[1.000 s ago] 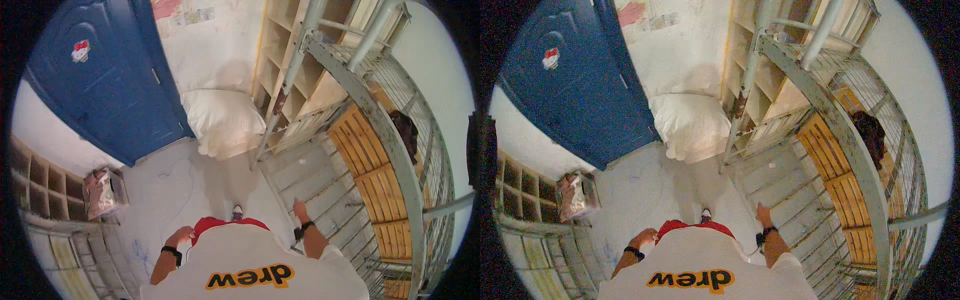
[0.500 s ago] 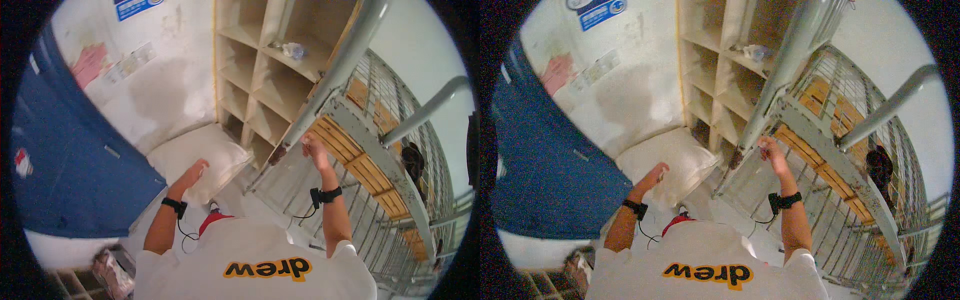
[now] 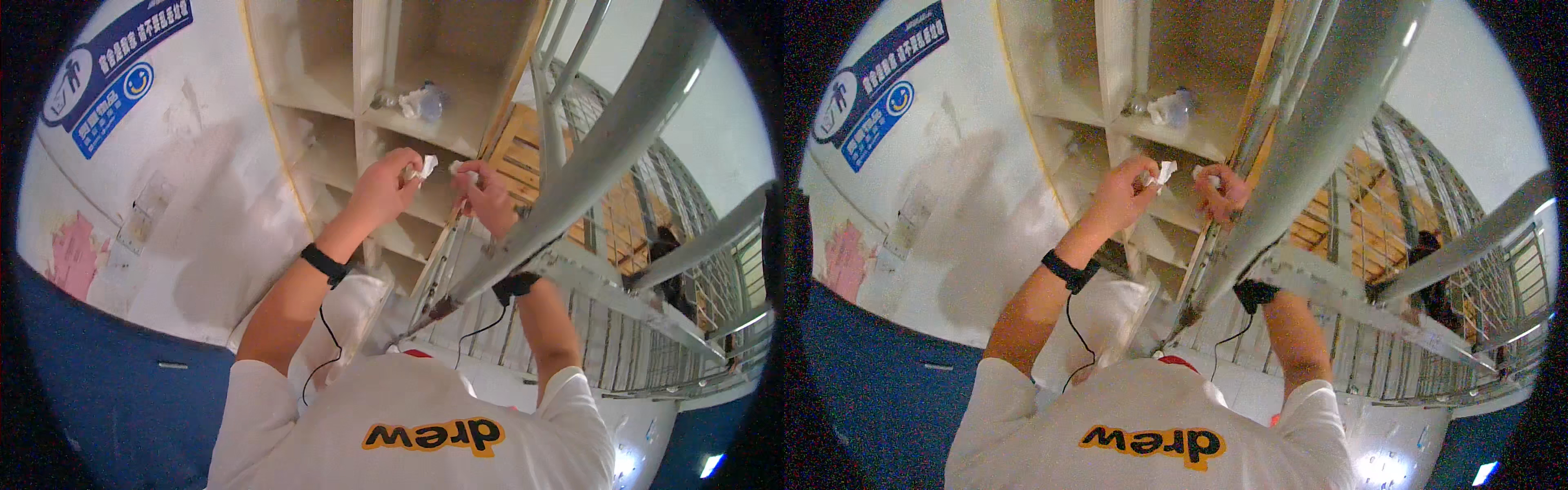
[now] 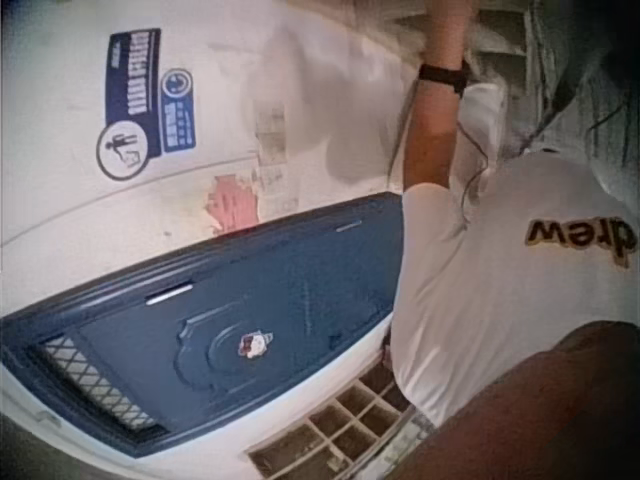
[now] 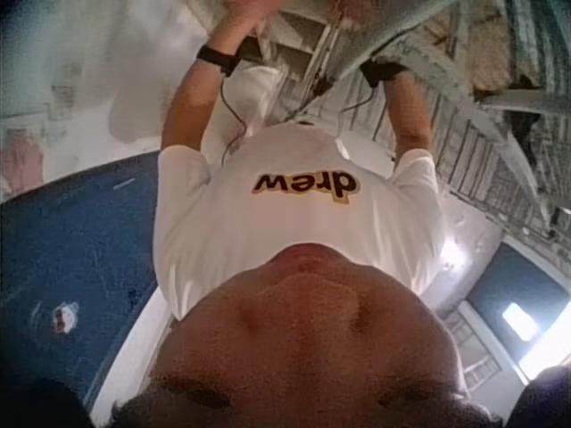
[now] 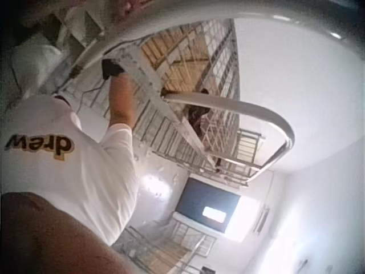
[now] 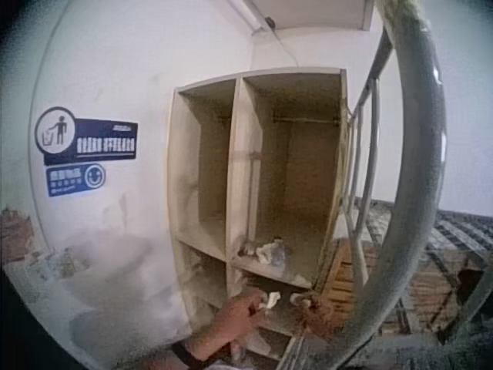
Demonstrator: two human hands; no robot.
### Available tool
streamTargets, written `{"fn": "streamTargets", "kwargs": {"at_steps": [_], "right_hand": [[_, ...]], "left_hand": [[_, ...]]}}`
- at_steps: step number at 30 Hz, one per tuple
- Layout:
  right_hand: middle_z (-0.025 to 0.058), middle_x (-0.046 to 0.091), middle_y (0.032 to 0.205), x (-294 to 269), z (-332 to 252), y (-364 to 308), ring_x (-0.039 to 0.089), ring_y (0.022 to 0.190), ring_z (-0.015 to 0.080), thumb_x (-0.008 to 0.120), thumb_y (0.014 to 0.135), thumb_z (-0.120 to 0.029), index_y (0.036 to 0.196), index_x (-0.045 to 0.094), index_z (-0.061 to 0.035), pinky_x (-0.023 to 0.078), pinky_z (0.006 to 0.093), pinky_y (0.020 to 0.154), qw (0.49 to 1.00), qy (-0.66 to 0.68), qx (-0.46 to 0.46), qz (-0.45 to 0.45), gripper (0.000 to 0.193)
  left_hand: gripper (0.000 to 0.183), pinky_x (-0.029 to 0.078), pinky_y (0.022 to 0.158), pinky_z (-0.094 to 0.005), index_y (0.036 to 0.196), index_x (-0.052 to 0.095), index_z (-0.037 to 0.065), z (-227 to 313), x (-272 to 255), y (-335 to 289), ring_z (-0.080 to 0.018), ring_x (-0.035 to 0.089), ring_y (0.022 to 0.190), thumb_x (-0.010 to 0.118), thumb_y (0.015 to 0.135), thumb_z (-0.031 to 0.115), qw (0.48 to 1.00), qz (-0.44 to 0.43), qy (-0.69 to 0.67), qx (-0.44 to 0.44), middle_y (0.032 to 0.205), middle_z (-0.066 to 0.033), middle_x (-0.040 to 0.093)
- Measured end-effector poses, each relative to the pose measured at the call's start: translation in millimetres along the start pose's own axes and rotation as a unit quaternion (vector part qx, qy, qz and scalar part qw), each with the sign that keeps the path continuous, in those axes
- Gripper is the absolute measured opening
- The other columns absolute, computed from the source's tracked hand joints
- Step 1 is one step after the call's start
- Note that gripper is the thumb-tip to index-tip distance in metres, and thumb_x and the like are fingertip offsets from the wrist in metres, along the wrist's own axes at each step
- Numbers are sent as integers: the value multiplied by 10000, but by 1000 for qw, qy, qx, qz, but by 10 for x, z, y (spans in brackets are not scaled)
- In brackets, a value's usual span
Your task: The person picks up trash from the floor, including a bottle, a plastic bag, and scraps of paper, and places them into cubby holes.
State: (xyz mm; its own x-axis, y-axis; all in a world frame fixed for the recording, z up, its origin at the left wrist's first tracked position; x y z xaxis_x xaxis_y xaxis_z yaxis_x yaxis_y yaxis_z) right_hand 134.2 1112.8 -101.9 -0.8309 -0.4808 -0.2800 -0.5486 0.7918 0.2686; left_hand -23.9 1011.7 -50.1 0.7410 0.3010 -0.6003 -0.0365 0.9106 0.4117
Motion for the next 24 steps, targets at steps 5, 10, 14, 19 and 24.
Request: {"fn": "streamTargets", "kwargs": {"at_steps": [5, 10, 14, 19, 24], "right_hand": [[130, 585, 1081, 220, 241, 468, 617, 769, 167, 530, 903, -50, 1466, 170, -40, 514, 303, 654, 999, -7, -43, -21, 668], [133, 584, 1088, 155, 160, 868, 595, 884, 169, 498, 936, -27, 1458, -87, 35, 489, 290, 796, 932, -243, -242, 116, 787], [112, 572, 1084, -127, 553, 1146, 569, 884, 177, 423, 970, -79, 1454, -87, 50, 482, 275, 771, 981, -50, -156, 107, 715], [86, 555, 1047, -222, 798, 1316, 552, 815, 148, 403, 935, -45, 1487, -59, -25, 482, 262, 704, 981, -67, -113, 141, 720], [94, 561, 1087, -206, 683, 930, 564, 830, 146, 384, 899, -19, 1509, 65, -73, 496, 277, 709, 987, 59, -122, 91, 691]], "left_hand": [[277, 478, 827, -377, 1112, 542, 55, -6, 57, 611, -322, 593, 944, 543, 837, 26, 980, 139, -44, 133, 1169, -164, 556], [432, 386, 1040, -377, 1296, 481, 81, -276, 488, 1029, -351, 432, 1265, 463, 867, 32, 989, 75, 15, 127, 1397, -181, 418], [407, 409, 1013, -379, 1232, 536, 28, -75, 602, 1114, -340, 490, 1208, 448, 836, 1, 977, 87, -18, 193, 1349, -168, 484], [284, 455, 892, -417, 1071, 618, 12, -231, 706, 1160, -344, 563, 1059, 506, 814, 61, 967, 115, -17, 225, 1185, -161, 596], [279, 423, 902, -447, 1060, 623, 55, -309, 872, 1169, -327, 582, 997, 528, 806, 118, 960, 101, 102, 240, 1125, -142, 626]]}}
Point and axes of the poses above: each hand's wrist, its own y-axis towards the middle knuckle, its own x-axis out of the palm, z = x × y, the point moved 9 cm from there along y, towards the middle knuckle
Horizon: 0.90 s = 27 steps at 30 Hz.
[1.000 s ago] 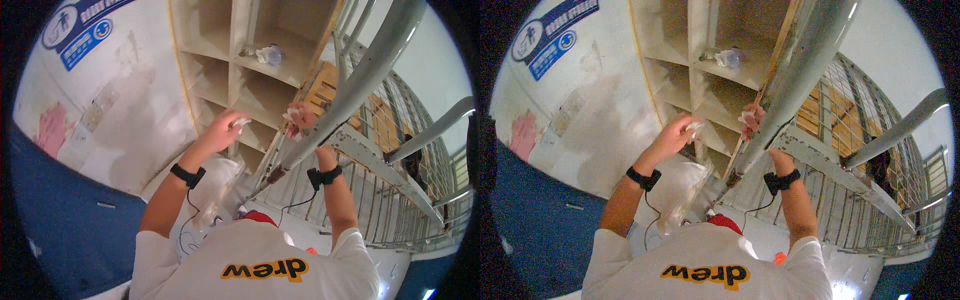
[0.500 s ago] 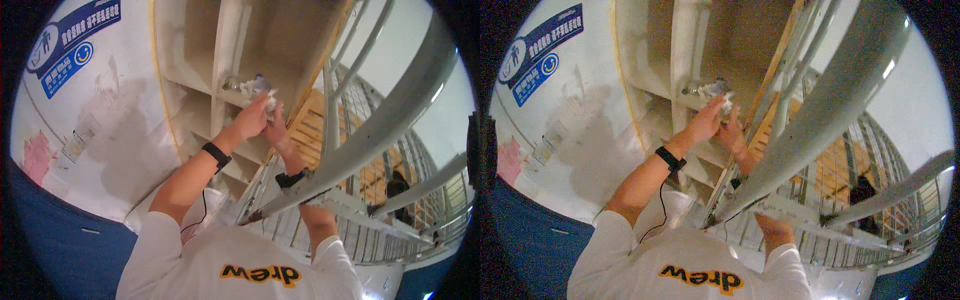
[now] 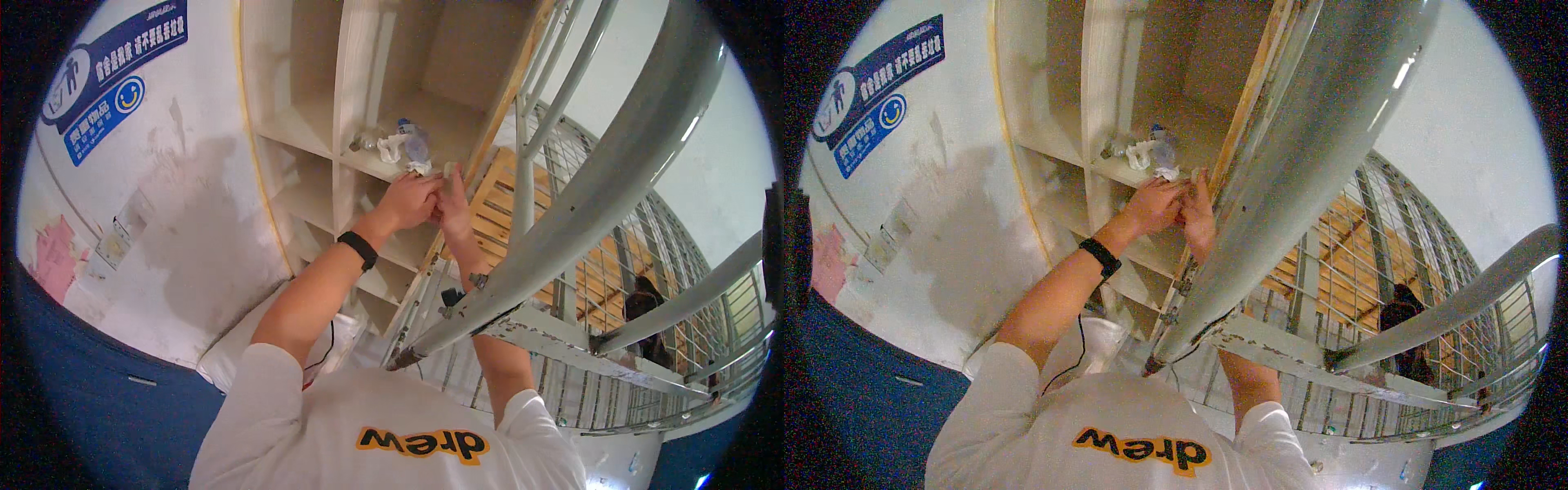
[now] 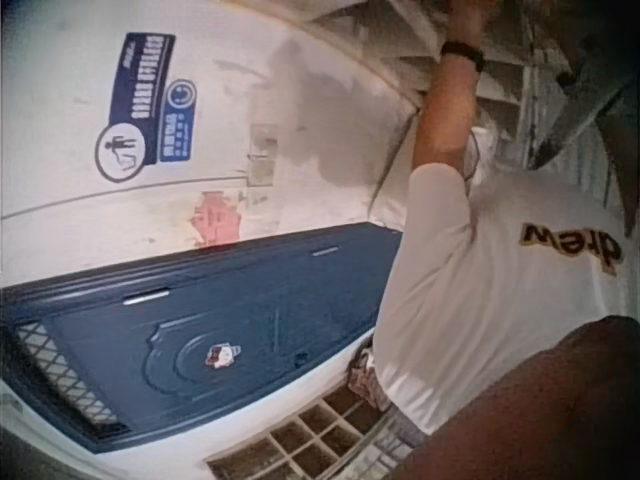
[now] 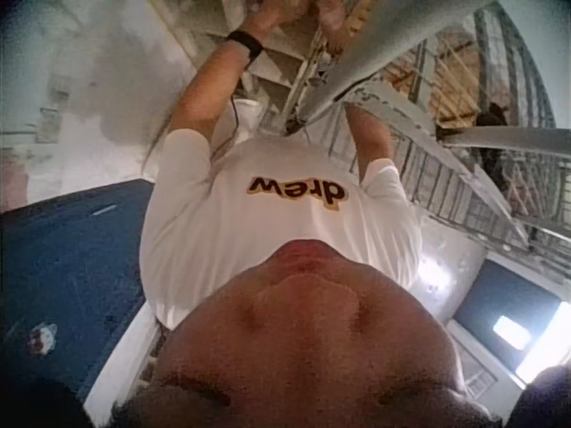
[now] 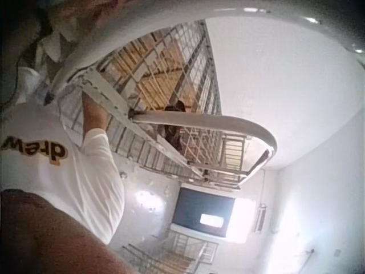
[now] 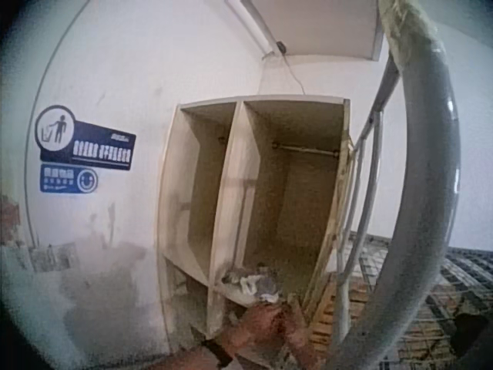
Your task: The person picks up trash from the floor, including a bottle, a plastic bag, and scraps of paper, and places them into cubby holes.
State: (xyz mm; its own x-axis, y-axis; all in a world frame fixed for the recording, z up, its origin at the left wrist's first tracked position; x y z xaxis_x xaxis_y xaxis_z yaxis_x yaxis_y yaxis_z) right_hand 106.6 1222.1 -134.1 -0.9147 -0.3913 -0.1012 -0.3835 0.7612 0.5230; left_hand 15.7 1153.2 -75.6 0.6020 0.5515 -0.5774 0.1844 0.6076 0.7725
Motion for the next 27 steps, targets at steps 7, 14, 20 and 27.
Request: {"fn": "streamTargets", "kwargs": {"at_steps": [7, 14, 20, 27], "right_hand": [[121, 569, 1235, -359, -54, -1200, 597, 994, 196, 433, 910, -45, 1391, 418, -72, 508, 336, 822, 958, 159, 207, -122, 483], [104, 650, 1076, -1535, 1731, -4635, 608, 958, 211, 511, 911, -128, 1192, 578, -20, 498, 344, 816, 931, -57, 354, 72, 309], [73, 639, 846, -1349, 1434, -9112, 620, 826, 269, 603, 831, -259, 881, 644, -95, 511, 423, 709, 853, -201, 471, -99, 176], [92, 662, 923, 739, -753, -11483, 646, 709, 236, 538, 903, -311, 1091, 582, -92, 526, 368, 578, 457, 209, 751, 429, 291]], "left_hand": [[407, 344, 1025, -482, 1191, 572, 100, 375, -32, -119, -386, 502, 1125, 558, 786, 139, 996, -17, 86, 35, 1233, -133, 565], [474, 304, 1087, -459, 1276, 485, 33, 740, -245, -902, -395, 350, 1310, 553, 807, 52, 990, 11, -142, 19, 1376, -191, 433], [423, 389, 1006, -412, 1251, 479, 27, 436, 556, -2913, -332, 487, 1174, 558, 836, 40, 958, -154, -189, -153, 1316, -184, 437], [293, 488, 744, -291, 1174, 495, 17, 473, 1131, -4919, -182, 604, 865, 533, 890, 76, 783, -279, -353, -431, 1256, -112, 463]]}}
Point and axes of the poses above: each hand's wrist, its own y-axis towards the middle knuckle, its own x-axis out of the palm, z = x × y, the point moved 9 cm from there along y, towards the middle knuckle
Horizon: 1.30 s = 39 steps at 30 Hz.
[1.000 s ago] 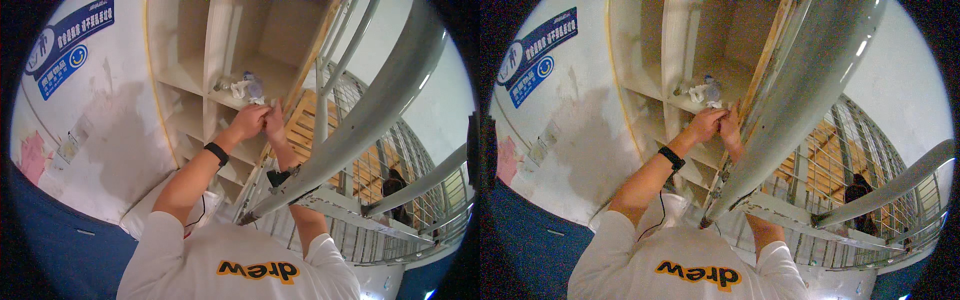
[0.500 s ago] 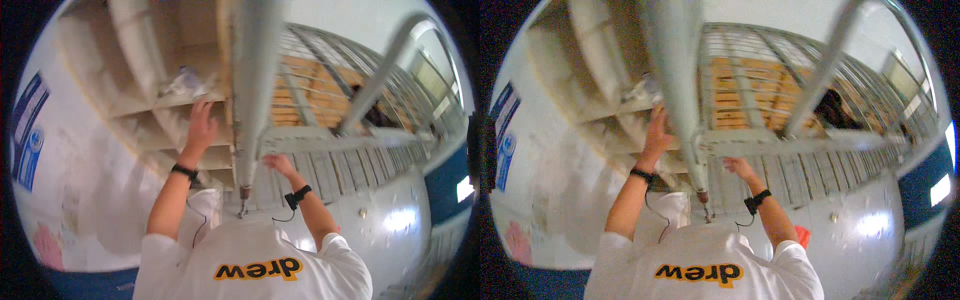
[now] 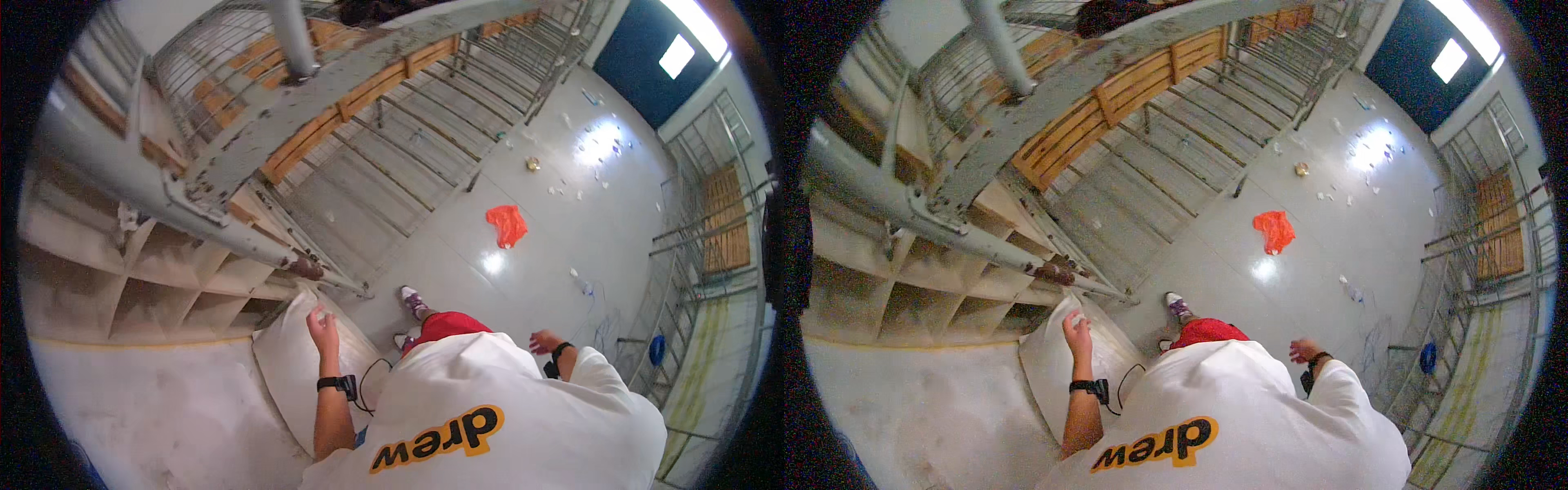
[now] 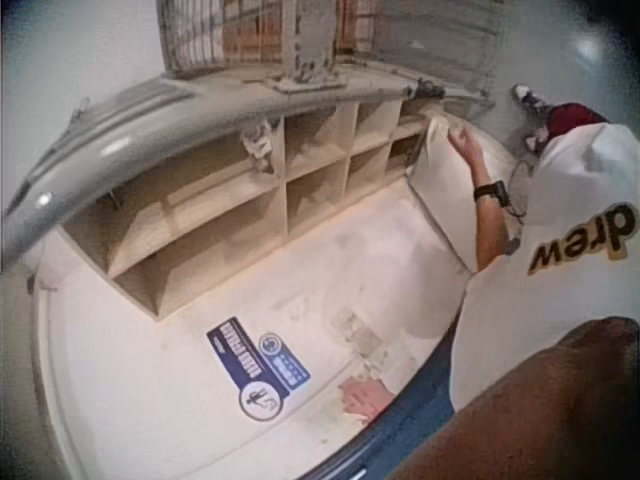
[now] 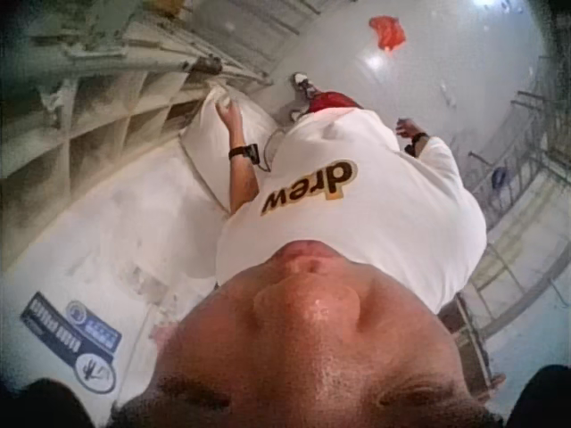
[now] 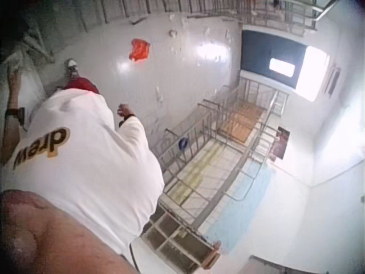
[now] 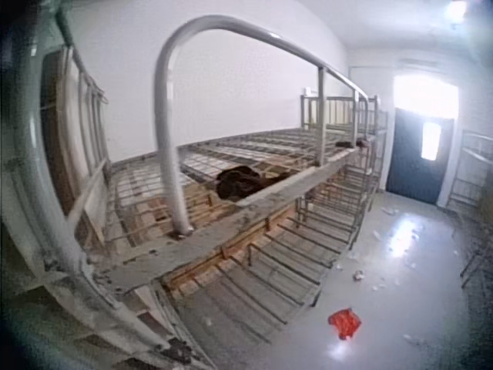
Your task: The person picks up trash from the floor, including a bottle, a plastic bag, and scraps of paper, and places them into cubby holes.
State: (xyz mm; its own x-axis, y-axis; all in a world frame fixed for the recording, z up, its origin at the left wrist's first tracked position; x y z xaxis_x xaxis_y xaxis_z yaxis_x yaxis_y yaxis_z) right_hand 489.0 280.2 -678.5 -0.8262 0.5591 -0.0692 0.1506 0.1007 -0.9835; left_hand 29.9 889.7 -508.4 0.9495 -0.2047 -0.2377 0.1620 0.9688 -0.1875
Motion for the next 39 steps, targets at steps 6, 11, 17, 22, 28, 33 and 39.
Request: {"fn": "streamTargets", "kwargs": {"at_steps": [6, 11, 17, 22, 28, 33, 39], "right_hand": [[50, 642, 781, 606, 327, -437, 585, 578, 161, 545, 884, -180, 1047, 630, -54, 486, 303, 507, 910, -292, -279, -93, 222], [40, 648, 798, 352, 364, -237, 599, 607, 149, 564, 902, -235, 1055, 620, -29, 503, 304, 539, 993, 49, -107, -10, 263], [89, 675, 936, -380, 410, -445, 650, 750, 191, 552, 923, -293, 1110, 578, -42, 517, 328, 612, 976, 179, -126, 10, 314], [75, 669, 933, -1263, 845, -131, 645, 751, 196, 564, 918, -257, 1105, 581, -66, 519, 314, 632, 976, 174, -125, 33, 267], [70, 661, 937, -2282, 797, -169, 658, 781, 193, 546, 926, -282, 1097, 587, -75, 520, 314, 651, 952, 274, -94, 100, 272], [53, 657, 935, -2744, 516, -218, 650, 806, 188, 549, 913, -293, 1071, 591, -99, 507, 305, 675, 932, 320, -108, 131, 254], [52, 667, 922, -2690, 251, -238, 658, 772, 179, 506, 937, -263, 1095, 593, -74, 518, 298, 663, 887, 424, -91, 159, 261]], "left_hand": [[195, 466, 634, -256, 1088, 541, 41, -225, 583, -365, -138, 626, 731, 552, 925, 147, 997, -69, 12, -45, 985, -41, 591], [213, 454, 605, -239, 1053, 591, 48, -292, 1595, -617, -124, 626, 729, 545, 936, 220, 911, -358, 134, -153, 941, -36, 641], [224, 461, 605, -245, 1034, 606, 57, -389, 2465, -663, -124, 616, 705, 545, 925, 244, 913, -330, 151, -185, 919, -42, 658], [264, 462, 602, -250, 1013, 607, 60, -756, 3376, -953, -111, 611, 697, 543, 919, 299, 861, -389, 224, -239, 920, -35, 663], [389, 378, 1011, -385, 1233, 534, 56, -648, 4752, -1398, -321, 499, 1168, 460, 941, 301, 751, -530, 391, -41, 1232, -188, 554], [408, 375, 1027, -389, 1248, 517, 26, -478, 5977, -1363, -325, 488, 1197, 446, 942, 286, 632, -648, 417, 82, 1263, -206, 534], [416, 426, 965, -391, 1246, 509, 2, -473, 7237, -1157, -297, 546, 1112, 438, 927, 258, 489, -755, 436, 27, 1204, -180, 572]]}}
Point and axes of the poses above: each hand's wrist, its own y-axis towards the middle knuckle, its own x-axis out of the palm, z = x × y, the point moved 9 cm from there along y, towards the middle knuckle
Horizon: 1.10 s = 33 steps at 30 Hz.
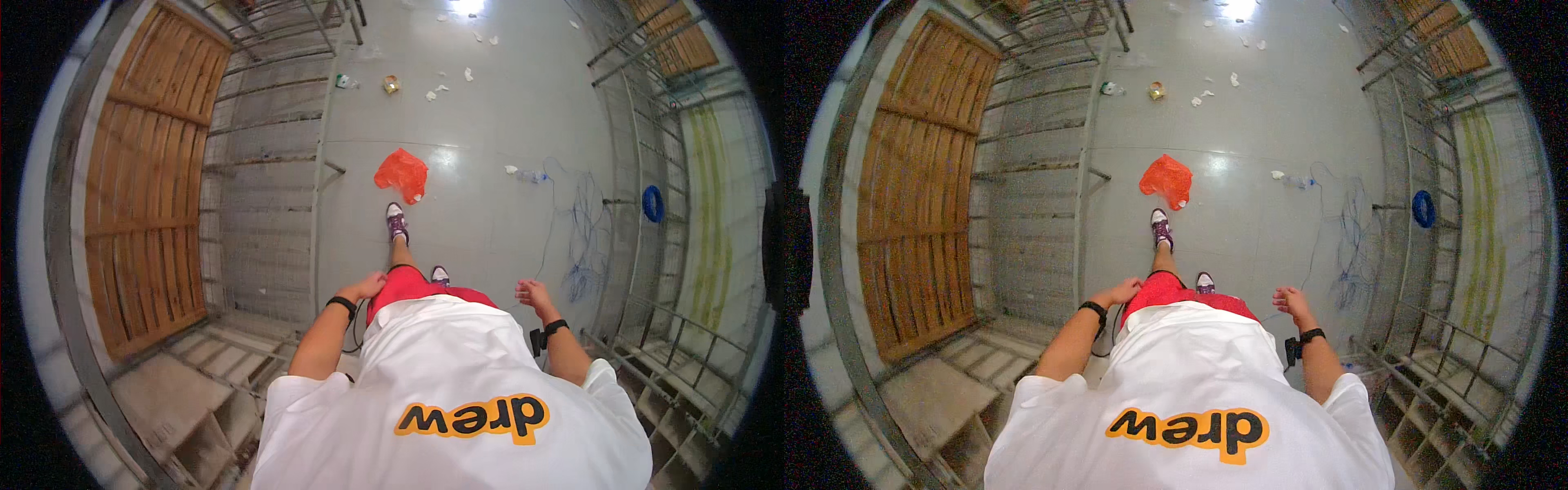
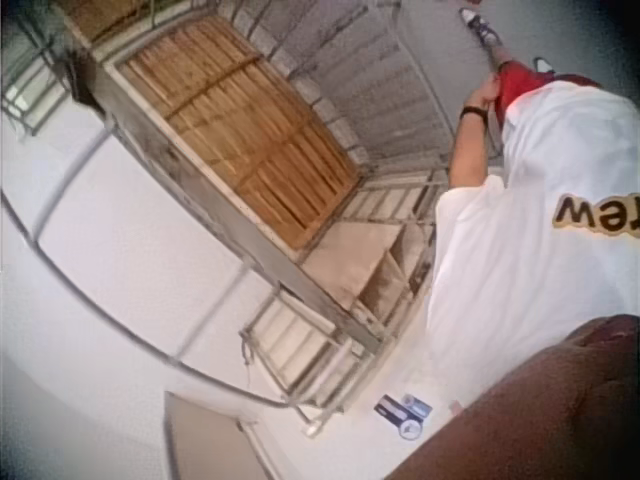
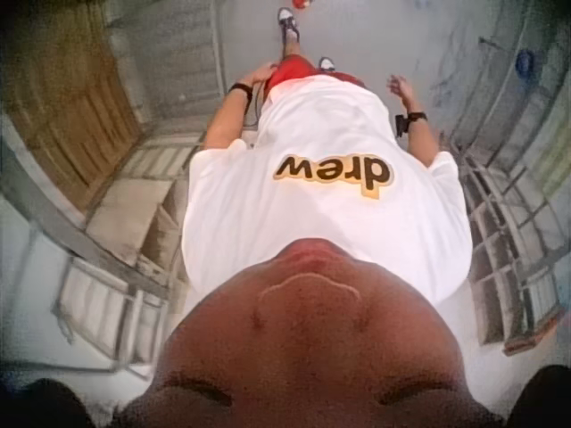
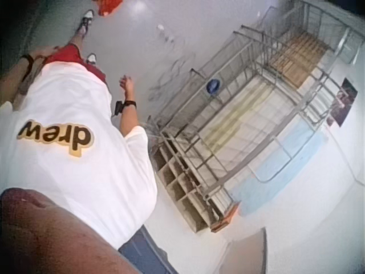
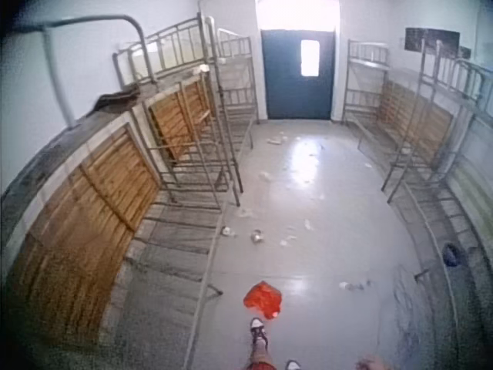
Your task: The person picks up trash from the floor, including a bottle, a plastic bag, and scraps of paper, and places them into cubby holes.
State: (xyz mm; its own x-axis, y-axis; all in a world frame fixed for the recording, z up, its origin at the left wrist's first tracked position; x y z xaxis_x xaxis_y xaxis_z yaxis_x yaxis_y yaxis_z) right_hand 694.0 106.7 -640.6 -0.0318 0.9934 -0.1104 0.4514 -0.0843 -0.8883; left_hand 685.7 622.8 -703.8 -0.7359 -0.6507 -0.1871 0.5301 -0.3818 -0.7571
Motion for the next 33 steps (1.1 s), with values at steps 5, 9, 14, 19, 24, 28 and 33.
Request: {"fn": "streamTargets", "kwargs": {"at_steps": [5, 9, 14, 19, 24, 28, 33], "right_hand": [[75, 673, 943, 217, 390, -209, 649, 781, 179, 480, 949, -265, 1104, 593, -65, 520, 307, 662, 995, 21, 92, 24, 277], [58, 660, 939, 809, 185, -313, 620, 790, 169, 450, 967, -286, 1158, 584, -53, 504, 313, 699, 989, -8, 146, -26, 330], [-2, 629, 860, 931, 346, -157, 583, 731, 123, 482, 968, -273, 1131, 597, -72, 465, 264, 648, 983, 92, 156, -25, 283], [20, 638, 881, 883, 316, 300, 603, 765, 141, 498, 962, -276, 1095, 592, -78, 483, 274, 660, 965, 64, 248, -55, 257], [53, 633, 903, 131, 539, 829, 607, 786, 180, 534, 937, -284, 1075, 590, -77, 493, 310, 685, 940, 222, 233, 115, 255], [37, 618, 844, 428, 783, 1322, 593, 763, 174, 546, 923, -308, 1058, 576, -75, 469, 304, 660, 933, 251, 248, 73, 271], [44, 613, 860, 219, 1791, 979, 579, 753, 163, 510, 946, -336, 1074, 564, -47, 466, 300, 645, 888, 200, 405, 88, 320]], "left_hand": [[403, 513, 703, -378, 1094, 614, 41, 469, -834, 382, -243, 637, 814, 560, 831, 341, 961, -175, 48, -207, 994, -124, 645], [411, 514, 663, -389, 938, 665, 36, -262, -1419, 1008, -246, 639, 685, 615, 784, 414, 923, -203, 161, -284, 900, -126, 674], [418, 502, 672, -414, 831, 652, 5, -426, -1833, 1975, -278, 630, 658, 620, 772, 418, 945, -129, 226, -197, 786, -151, 671], [280, 473, 623, -409, 789, 642, -7, -663, -1960, 2877, -245, 615, 676, 598, 767, 269, 979, 7, -98, -179, 736, -148, 648], [263, 493, 658, -358, 969, 633, 7, -393, -1540, 4050, -217, 611, 773, 594, 804, 208, 959, 69, -176, -212, 889, -121, 662], [262, 494, 715, -338, 991, 663, 20, -1929, -1666, 4801, -204, 626, 797, 624, 766, 149, 967, 157, -116, -164, 890, -129, 674], [325, 472, 863, -331, 1103, 655, 48, -1908, -873, 6109, -240, 630, 955, 610, 802, 161, 990, -26, -61, -129, 1068, -137, 671]]}}
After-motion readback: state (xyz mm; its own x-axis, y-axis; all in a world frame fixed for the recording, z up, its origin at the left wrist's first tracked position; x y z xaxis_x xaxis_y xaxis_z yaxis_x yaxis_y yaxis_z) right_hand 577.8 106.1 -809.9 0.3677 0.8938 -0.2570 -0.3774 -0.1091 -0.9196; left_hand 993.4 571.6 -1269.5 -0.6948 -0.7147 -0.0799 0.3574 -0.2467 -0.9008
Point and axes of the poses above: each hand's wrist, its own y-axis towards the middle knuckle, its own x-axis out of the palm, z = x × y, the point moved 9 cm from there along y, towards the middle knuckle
